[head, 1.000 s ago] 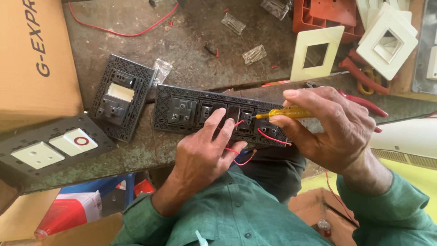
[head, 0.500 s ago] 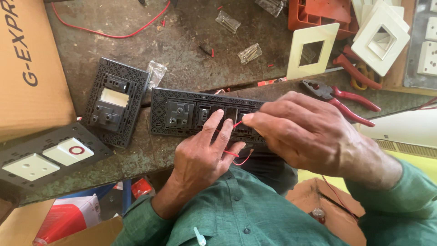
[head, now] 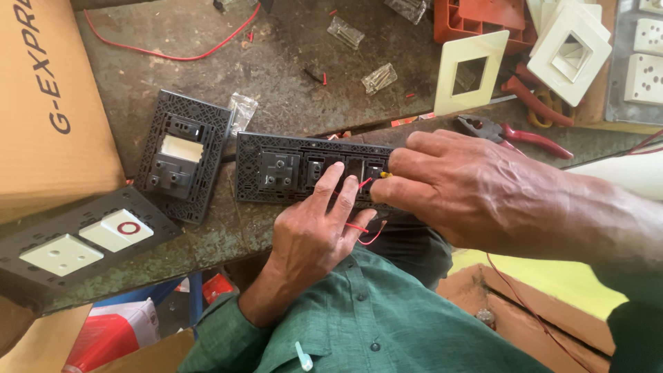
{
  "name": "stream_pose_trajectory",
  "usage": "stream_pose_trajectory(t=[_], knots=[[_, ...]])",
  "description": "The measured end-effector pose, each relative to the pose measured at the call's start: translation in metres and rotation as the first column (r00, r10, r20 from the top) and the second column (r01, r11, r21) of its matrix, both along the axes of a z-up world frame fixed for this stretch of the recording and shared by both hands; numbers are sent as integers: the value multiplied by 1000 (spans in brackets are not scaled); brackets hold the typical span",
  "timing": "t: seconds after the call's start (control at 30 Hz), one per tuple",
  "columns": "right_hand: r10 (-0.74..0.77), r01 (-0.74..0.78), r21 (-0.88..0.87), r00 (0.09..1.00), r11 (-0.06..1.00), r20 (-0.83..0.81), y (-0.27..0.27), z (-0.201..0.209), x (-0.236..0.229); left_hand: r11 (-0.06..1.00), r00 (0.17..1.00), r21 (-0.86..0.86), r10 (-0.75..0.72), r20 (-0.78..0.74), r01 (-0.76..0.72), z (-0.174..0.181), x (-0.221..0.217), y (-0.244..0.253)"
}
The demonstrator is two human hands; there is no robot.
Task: The person strips the insulation from red electrical wires using pliers and twists the exposed ends. They then insert the wires into the terminals of a black multi-gang switch plate and secure them with a screwdriver. The process is repeated for multiple switches on the plate.
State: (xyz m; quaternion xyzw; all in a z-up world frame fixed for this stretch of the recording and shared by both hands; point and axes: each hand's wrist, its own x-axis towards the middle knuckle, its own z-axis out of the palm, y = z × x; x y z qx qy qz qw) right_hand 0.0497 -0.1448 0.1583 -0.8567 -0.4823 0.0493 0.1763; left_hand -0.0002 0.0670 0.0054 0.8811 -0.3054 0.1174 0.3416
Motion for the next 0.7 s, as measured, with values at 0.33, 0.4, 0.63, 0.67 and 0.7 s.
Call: stream_pose_trajectory(t=[0.33, 0.4, 0.63, 0.67, 0.7], knots=[[-70, 68, -159, 998, 985, -4, 4, 10, 0, 1000, 1000, -21, 5, -9, -5, 4, 0, -2], [-195, 163, -303, 978, 939, -79, 7, 9, -2, 1000, 1000, -20, 8, 11, -8, 4, -1, -3], [-113, 82, -340, 991, 937, -74, 10, 8, -3, 1000, 1000, 5, 8, 24, -8, 3, -1, -3], [-197, 94, -533, 970, 841, -140, 11, 7, -3, 1000, 1000, 2, 11, 28, -11, 3, -1, -3], [-291, 79, -701, 938, 709, -189, 11, 6, -4, 1000, 999, 0, 13, 29, -13, 3, -1, -3]])
